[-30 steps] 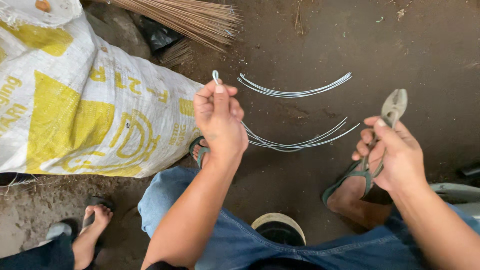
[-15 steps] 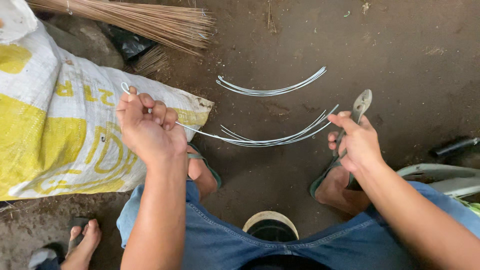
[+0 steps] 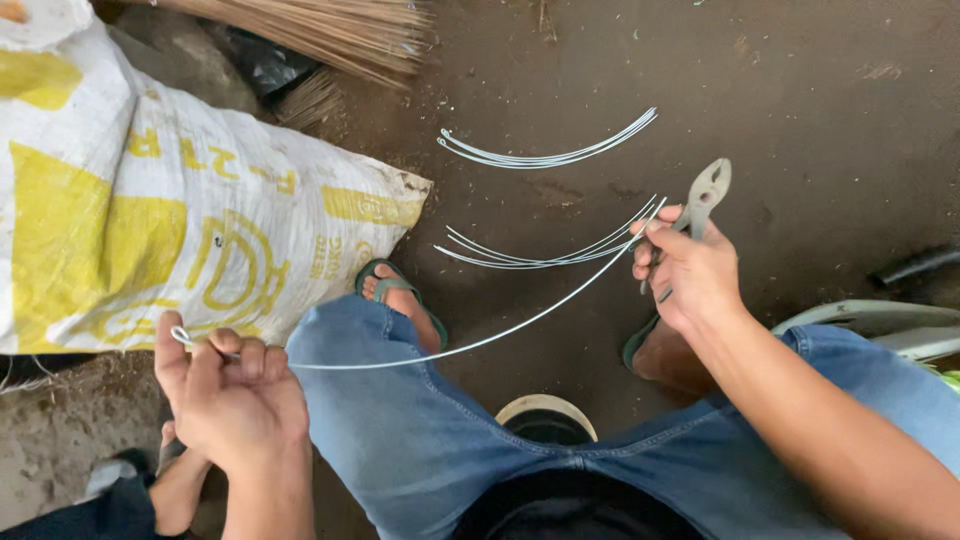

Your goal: The person sits on a low stool and uses pliers to bend the ends of thin metal wires into small hooks. They pick up individual wires, bend one end, and place the finished pieces on the floor in a growing pile.

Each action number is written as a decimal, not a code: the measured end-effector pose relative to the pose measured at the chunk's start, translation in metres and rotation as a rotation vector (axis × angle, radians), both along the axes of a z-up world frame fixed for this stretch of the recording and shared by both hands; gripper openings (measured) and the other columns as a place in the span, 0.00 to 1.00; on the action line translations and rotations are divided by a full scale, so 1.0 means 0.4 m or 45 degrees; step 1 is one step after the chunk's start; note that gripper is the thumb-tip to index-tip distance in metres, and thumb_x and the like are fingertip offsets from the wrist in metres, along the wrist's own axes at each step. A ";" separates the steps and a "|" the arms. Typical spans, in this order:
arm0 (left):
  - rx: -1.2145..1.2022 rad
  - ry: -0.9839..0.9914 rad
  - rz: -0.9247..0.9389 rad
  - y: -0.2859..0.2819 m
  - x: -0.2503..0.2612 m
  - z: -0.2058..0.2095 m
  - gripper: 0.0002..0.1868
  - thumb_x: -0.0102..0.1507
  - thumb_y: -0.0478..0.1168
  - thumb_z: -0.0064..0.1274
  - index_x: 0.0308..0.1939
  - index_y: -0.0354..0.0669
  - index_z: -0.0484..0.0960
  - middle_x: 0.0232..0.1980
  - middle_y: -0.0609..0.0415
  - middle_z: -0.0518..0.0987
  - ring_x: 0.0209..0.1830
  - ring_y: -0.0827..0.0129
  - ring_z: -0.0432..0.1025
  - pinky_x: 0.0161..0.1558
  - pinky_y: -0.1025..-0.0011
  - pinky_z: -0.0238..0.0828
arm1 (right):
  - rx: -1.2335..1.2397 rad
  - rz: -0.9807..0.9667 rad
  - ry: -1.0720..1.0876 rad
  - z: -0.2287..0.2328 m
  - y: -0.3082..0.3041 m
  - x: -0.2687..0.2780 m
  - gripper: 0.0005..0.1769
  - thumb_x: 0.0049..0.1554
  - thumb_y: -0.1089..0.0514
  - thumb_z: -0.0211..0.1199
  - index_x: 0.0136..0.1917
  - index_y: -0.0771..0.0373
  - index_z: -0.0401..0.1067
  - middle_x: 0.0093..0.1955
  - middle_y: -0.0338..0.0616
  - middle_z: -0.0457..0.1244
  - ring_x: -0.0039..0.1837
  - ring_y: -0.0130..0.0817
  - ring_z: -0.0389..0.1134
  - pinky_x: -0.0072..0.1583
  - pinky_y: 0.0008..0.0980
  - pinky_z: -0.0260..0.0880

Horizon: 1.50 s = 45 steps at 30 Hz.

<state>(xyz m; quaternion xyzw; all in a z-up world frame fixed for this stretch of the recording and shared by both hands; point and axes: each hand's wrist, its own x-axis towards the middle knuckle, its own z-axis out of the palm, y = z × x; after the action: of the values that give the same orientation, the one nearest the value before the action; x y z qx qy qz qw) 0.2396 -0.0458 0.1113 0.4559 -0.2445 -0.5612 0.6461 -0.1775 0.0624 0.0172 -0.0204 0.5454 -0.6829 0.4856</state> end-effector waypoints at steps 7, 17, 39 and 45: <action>0.314 -0.394 0.036 0.150 0.155 -0.035 0.14 0.75 0.37 0.40 0.65 0.40 0.67 0.50 0.49 0.79 0.40 0.57 0.74 0.49 0.53 0.75 | -0.101 0.109 0.125 0.089 0.029 0.044 0.06 0.63 0.67 0.59 0.53 0.61 0.66 0.44 0.50 0.67 0.38 0.34 0.68 0.39 0.35 0.68; -0.777 -1.645 -0.848 0.189 -0.229 0.063 0.21 0.65 0.36 0.55 0.62 0.33 0.75 0.55 0.38 0.80 0.55 0.46 0.76 0.58 0.58 0.71 | -0.053 0.158 0.158 0.150 0.054 0.098 0.09 0.60 0.68 0.61 0.53 0.61 0.68 0.43 0.51 0.69 0.38 0.34 0.69 0.38 0.33 0.69; -0.338 -0.869 -1.716 0.139 -0.481 -0.052 0.24 0.71 0.33 0.38 0.72 0.40 0.67 0.33 0.51 0.78 0.31 0.65 0.75 0.41 0.68 0.75 | 0.283 1.192 1.162 0.147 0.154 0.049 0.32 0.49 0.71 0.51 0.68 0.63 0.63 0.47 0.48 0.69 0.48 0.42 0.74 0.51 0.38 0.74; -0.261 -0.887 -1.644 0.127 -0.461 -0.037 0.26 0.72 0.35 0.38 0.75 0.42 0.66 0.28 0.53 0.74 0.27 0.71 0.71 0.36 0.71 0.74 | 0.100 1.101 1.779 0.176 0.130 0.065 0.42 0.42 0.70 0.56 0.72 0.63 0.61 0.56 0.59 0.67 0.52 0.59 0.70 0.52 0.50 0.70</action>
<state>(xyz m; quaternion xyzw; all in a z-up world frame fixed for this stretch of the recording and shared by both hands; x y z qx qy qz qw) 0.0553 0.0052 0.0966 0.3103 -0.7060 -0.6267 0.1120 -0.1514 0.1145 0.0874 -0.6320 0.6894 -0.2459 0.2548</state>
